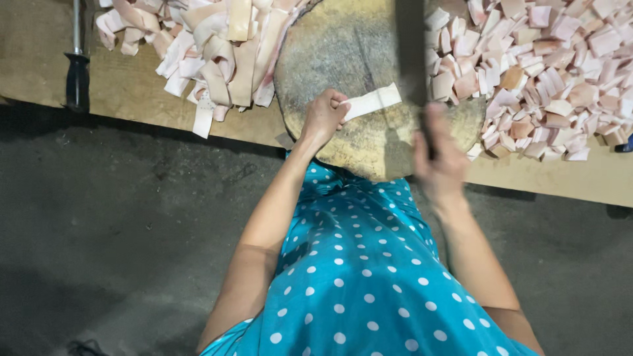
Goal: The person chops long strips of pork skin into small rectangular pieces using a large cleaver on a circular wooden chopping board.
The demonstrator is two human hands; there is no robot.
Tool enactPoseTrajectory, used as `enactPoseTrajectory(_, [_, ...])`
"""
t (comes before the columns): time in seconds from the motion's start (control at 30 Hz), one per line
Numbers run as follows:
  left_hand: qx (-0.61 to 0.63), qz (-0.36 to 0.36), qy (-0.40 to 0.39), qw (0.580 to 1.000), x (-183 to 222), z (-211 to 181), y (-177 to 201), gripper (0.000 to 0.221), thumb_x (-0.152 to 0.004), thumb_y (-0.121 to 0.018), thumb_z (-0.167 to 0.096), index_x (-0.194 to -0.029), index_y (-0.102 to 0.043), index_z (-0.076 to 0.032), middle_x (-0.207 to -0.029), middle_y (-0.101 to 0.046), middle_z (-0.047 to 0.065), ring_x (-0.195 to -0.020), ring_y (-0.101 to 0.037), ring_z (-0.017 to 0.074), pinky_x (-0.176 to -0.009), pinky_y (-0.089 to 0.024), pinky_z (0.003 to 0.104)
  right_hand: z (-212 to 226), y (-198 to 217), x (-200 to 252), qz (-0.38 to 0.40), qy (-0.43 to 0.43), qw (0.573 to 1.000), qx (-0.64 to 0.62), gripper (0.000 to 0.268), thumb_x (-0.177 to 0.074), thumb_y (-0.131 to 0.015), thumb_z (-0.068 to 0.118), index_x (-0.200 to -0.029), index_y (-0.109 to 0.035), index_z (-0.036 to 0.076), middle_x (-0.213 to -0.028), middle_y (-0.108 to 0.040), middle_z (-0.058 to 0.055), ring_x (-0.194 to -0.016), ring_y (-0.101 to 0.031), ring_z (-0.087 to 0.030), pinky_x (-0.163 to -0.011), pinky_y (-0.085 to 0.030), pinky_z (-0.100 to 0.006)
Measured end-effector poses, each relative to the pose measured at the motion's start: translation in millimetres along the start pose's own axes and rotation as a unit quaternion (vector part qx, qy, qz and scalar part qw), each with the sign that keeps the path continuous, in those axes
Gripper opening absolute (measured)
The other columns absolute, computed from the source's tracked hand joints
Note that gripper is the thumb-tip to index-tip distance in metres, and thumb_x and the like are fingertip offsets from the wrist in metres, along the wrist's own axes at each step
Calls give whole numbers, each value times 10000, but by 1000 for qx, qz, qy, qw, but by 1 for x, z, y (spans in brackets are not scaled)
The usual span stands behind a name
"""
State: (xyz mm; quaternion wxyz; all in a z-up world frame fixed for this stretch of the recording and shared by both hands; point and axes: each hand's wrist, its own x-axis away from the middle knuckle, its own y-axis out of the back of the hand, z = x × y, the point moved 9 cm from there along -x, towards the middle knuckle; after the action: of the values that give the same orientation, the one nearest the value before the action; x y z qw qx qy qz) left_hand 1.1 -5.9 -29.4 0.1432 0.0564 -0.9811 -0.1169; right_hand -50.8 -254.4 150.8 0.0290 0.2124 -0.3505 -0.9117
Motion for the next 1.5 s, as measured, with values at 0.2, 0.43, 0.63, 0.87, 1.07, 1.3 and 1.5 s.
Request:
enactPoseTrajectory(0.2, [-4,-7,12,1000,0,10,-1,211,-925,-717,-148,-1059,-659,4,-812,-748,96,-607,-720,127,-507,-577,280,-41,-32,9,138,-139,980,31,606,-989,-695,125,-1566,-515,172,-1109,-750,-231,-803,-731,-311,-756,-567,-390])
enactPoseTrajectory(0.43, [1,-6,-23,1000,-10,1,-20,189,-931,-707,-125,-1047,-653,15,-815,-745,112,-628,-730,142,-505,-587,293,6,38,-5,-24,41,999,9,507,-1152,-697,94,-1591,-448,129,-1291,-711,-258,-1040,-772,-228,-860,-609,-339])
enactPoseTrajectory(0.63, [-20,-7,-28,999,-8,-6,-16,195,-923,-709,-119,-1046,-645,18,-800,-749,117,-629,-741,144,-515,-589,296,-20,-55,14,159,-72,981,81,634,-995,-709,113,-1600,-524,148,-936,-734,-251,-814,-719,-370,-758,-557,-443])
enactPoseTrajectory(0.87, [-7,-6,-29,1000,-10,-5,-21,179,-939,-680,-99,-1069,-660,22,-811,-745,115,-633,-746,159,-544,-600,307,-13,-11,-2,145,-140,979,33,568,-1001,-712,136,-1544,-550,178,-889,-746,-190,-669,-718,-265,-665,-560,-387])
enactPoseTrajectory(1.07, [39,-18,-46,998,-10,2,-23,189,-943,-650,-43,-1110,-627,43,-921,-685,133,-667,-749,166,-536,-625,286,29,23,2,-29,3,999,-25,557,-1080,-714,57,-1576,-470,119,-1066,-759,-150,-763,-716,-261,-726,-571,-367])
enactPoseTrajectory(1.3, [21,-46,-59,997,-10,11,-24,173,-883,-660,14,-1050,-616,29,-855,-689,117,-627,-736,171,-514,-604,300,-9,-61,8,147,-62,987,29,605,-987,-697,102,-1565,-524,143,-940,-735,-262,-790,-725,-344,-710,-573,-437])
enactPoseTrajectory(1.5, [96,-30,-78,992,-21,38,-16,152,-930,-638,22,-1067,-620,-44,-859,-698,66,-690,-745,135,-561,-622,289,-8,-22,-1,129,-160,979,-13,582,-1006,-712,144,-1556,-527,190,-822,-729,-186,-577,-617,-161,-591,-518,-335])
